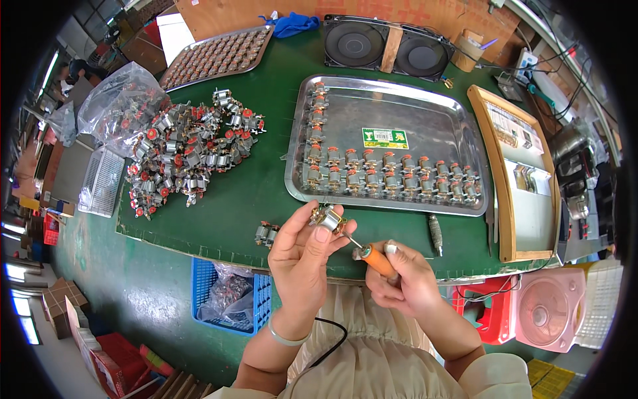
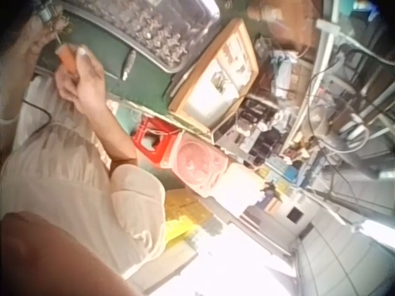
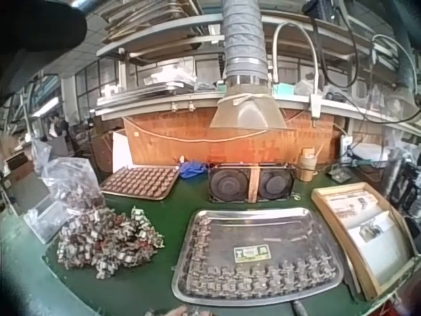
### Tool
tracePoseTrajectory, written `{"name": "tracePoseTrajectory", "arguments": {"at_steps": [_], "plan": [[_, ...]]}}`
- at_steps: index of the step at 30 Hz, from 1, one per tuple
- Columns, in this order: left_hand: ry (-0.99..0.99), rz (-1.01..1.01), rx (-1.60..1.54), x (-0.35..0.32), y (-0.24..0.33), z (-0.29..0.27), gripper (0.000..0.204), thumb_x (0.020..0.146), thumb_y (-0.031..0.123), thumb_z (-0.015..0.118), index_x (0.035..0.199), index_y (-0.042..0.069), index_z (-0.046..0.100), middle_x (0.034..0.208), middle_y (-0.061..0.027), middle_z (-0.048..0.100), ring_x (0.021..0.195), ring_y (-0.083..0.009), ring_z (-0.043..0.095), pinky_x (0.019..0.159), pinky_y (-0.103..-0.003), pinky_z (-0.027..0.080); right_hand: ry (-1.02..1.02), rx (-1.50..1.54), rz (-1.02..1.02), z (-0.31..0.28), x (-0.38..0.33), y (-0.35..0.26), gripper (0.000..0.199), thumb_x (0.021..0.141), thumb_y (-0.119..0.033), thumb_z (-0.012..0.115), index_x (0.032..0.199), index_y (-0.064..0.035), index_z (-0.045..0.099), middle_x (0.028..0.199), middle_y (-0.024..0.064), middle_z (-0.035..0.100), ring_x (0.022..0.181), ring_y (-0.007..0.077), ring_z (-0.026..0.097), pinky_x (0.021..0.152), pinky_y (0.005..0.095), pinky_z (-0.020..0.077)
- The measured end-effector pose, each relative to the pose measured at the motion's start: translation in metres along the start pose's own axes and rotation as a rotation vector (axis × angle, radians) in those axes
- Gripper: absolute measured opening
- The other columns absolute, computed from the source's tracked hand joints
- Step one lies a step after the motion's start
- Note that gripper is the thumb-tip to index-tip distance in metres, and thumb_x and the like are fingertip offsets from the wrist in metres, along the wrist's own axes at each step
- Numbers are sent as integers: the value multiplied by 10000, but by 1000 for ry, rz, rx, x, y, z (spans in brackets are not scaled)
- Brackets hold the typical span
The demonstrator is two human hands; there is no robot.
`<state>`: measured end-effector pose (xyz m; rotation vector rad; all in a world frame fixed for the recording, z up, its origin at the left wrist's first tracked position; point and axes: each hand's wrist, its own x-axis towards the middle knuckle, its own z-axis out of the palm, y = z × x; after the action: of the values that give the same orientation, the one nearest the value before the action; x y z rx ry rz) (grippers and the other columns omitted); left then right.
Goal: The user is assembling small electrical components, specifically potentiometers, by attaching components and using a manual screwdriver.
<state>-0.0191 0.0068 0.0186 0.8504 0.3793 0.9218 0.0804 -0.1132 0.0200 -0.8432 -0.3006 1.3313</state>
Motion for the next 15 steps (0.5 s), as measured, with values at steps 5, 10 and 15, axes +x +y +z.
{"name": "tracePoseTrajectory", "arguments": {"at_steps": [5, 10, 15], "plan": [[1, 23, 15, -5, 1, -1, 345, 862, 63, 523, 1192, 1, 441, 1041, -197, 582, 877, -292, 620, 723, -321, 539, 134, -222, -236, 9, -2, 12, 313, 915, -206, 443, 1117, 30, 406, 685, 81, 532, 454, 59, 339, 408, 196, 317], [31, 104, 86, -14, 8, -8, 346, 863, 64, 522, 1192, -1, 440, 1034, -198, 586, 873, -296, 620, 718, -326, 542, 130, -667, -490, 0, -1, 15, 271, 898, -193, 487, 1025, 47, 487, 646, 49, 506, 463, 83, 366, 423, 207, 327], [48, 86, 48, -17, 7, -14, 349, 862, 69, 525, 1195, 6, 441, 1037, -196, 586, 869, -299, 621, 714, -336, 543, 28, -126, -76, 16, -2, 12, 262, 927, -224, 413, 971, 21, 490, 704, 73, 544, 490, 75, 419, 452, 208, 362]]}}
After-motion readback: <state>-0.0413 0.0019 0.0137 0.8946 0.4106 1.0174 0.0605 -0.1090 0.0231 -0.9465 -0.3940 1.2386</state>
